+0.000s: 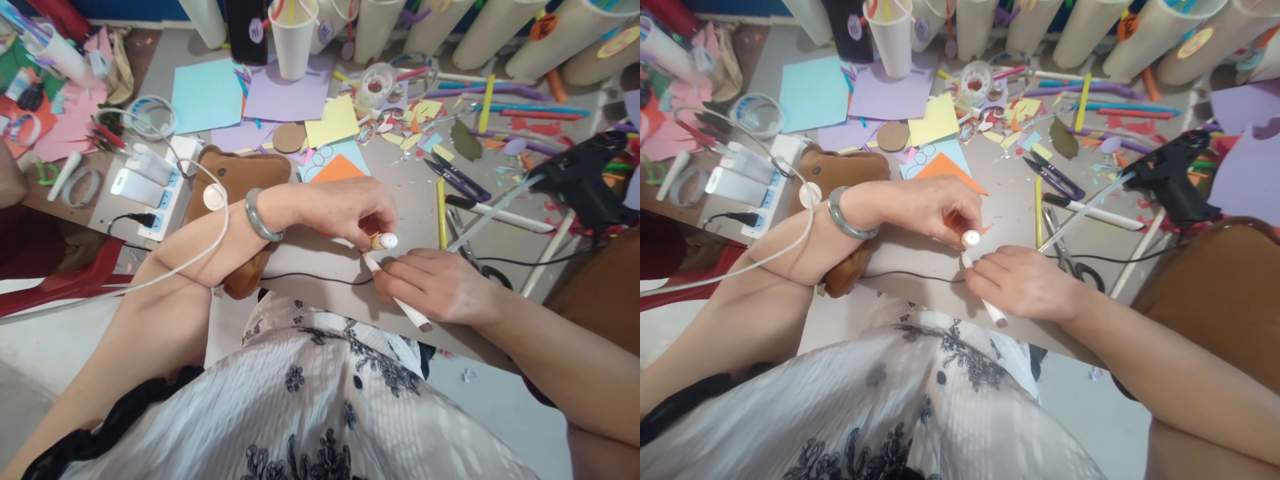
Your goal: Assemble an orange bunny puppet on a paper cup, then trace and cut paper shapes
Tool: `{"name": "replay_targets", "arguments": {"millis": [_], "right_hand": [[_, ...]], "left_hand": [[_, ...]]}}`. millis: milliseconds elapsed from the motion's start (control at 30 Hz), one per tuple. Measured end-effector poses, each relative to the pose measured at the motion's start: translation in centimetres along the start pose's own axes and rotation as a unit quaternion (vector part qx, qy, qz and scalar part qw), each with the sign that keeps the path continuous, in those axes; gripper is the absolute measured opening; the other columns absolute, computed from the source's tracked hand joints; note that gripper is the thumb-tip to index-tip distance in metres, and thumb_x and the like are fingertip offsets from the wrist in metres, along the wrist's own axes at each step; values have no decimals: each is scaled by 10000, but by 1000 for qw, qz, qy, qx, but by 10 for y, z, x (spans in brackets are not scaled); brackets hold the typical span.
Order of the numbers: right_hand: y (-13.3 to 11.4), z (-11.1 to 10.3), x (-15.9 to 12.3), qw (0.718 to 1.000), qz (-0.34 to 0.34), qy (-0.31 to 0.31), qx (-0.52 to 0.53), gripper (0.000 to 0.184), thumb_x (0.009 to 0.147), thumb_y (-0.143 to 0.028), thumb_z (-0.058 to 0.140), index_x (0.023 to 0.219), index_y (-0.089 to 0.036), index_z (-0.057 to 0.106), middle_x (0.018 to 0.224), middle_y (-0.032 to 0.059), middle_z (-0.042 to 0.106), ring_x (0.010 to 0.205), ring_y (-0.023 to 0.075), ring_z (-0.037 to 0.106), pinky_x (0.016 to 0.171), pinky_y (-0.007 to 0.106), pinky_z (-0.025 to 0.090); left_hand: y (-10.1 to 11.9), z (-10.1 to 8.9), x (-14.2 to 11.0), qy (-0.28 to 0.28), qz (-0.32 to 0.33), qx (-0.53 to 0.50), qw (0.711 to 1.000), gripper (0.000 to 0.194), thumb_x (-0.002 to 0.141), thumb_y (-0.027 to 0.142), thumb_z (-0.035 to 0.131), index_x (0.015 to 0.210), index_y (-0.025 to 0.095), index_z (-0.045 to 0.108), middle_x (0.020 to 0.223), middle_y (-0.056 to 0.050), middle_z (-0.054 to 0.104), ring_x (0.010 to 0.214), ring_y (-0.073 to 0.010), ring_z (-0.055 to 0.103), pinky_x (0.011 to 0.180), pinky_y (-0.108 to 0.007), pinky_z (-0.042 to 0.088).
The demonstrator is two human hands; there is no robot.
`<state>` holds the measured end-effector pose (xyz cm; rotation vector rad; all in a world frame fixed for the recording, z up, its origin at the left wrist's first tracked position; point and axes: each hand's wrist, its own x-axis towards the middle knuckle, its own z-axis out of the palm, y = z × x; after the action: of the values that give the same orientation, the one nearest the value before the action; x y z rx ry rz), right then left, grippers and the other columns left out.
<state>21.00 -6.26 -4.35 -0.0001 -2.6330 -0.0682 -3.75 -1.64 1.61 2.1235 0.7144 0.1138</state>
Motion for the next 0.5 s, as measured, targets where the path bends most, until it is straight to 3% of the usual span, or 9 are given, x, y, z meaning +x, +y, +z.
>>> {"name": "replay_targets", "arguments": {"millis": [500], "right_hand": [[4, -9, -1, 1000, 17, -14, 6, 276, 1039, -142, 630, 776, -222, 655, 700, -1, 607, 641, 168, 537, 597, 327, 453]], "left_hand": [[-1, -1, 1, -1, 8, 12, 1000, 166, 789, 132, 756, 890, 232, 841, 807, -25, 751, 776, -176, 631, 736, -304, 439]]}}
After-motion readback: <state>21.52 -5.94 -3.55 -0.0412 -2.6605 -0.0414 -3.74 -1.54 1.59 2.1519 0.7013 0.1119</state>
